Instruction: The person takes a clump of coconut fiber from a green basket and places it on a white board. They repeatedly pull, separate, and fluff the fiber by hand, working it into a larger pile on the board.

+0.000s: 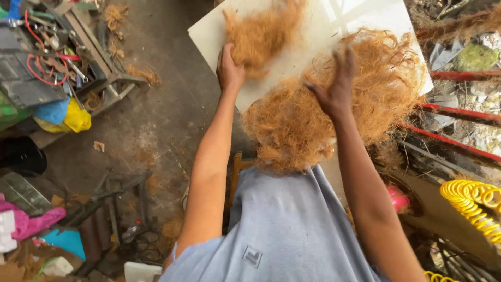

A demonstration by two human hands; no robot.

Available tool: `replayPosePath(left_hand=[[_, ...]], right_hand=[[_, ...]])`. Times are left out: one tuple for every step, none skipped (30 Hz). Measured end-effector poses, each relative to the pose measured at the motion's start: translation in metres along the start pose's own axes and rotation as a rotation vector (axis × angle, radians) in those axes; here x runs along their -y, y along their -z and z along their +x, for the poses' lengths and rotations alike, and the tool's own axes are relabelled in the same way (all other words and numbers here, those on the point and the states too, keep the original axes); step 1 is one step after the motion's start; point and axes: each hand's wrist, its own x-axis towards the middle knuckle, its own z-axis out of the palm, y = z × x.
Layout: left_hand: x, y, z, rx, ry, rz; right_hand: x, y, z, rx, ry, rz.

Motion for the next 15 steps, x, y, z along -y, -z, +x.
replayPosePath(left_hand=[[0.004, 0.000, -0.010, -0.020, -0.099, -0.027], [0.008, -0.001, -0.020, -0.039, -0.198, -0.057], [0.006, -0.004, -0.025, -0.002, -0.235, -0.067], [0.005, -0.005, -0.028, -0.033, -0.262, -0.080], [0.009, -0.003, -0.039, -0.075, -0.264, -0.092], [0.003, -0.005, -0.038, -0.049, -0.275, -0.102], [0.001, -0.002, -0.041, 0.003, -0.245, -0.078], [0.001, 0.002, -0.043, 0.056, -0.215, -0.053], [0.004, -0.001, -0.036, 0.070, -0.204, -0.057], [0.007, -0.003, -0.031, -0.015, -0.220, -0.068], [0.008, -0.006, -0.025, -0.105, -0.239, -0.084], [0.007, -0.003, -0.026, -0.096, -0.232, -0.094], [0.005, 0.001, -0.020, -0.169, -0.237, -0.090], [0.001, 0.005, -0.014, -0.243, -0.241, -0.085], [-0.005, 0.007, -0.009, -0.242, -0.236, -0.086]], right_hand=[[-0.017, -0.022, 0.024, -0.005, 0.150, -0.065], [-0.036, -0.043, 0.050, -0.006, 0.298, -0.134], [-0.033, -0.059, 0.065, -0.046, 0.263, -0.144], [-0.030, -0.075, 0.083, 0.135, 0.164, -0.234], [-0.027, -0.093, 0.099, 0.342, 0.073, -0.317], [-0.024, -0.097, 0.101, 0.329, 0.047, -0.323], [-0.017, -0.106, 0.104, 0.325, 0.107, -0.306], [-0.010, -0.116, 0.106, 0.321, 0.166, -0.288], [-0.024, -0.127, 0.114, 0.332, 0.153, -0.294], [-0.037, -0.138, 0.121, 0.267, 0.169, -0.255], [-0.051, -0.145, 0.128, 0.196, 0.190, -0.222], [-0.036, -0.115, 0.119, 0.201, 0.181, -0.233], [-0.017, -0.086, 0.117, 0.207, 0.103, -0.199], [0.003, -0.056, 0.115, 0.212, 0.025, -0.165], [0.006, -0.030, 0.112, 0.216, 0.025, -0.168]])
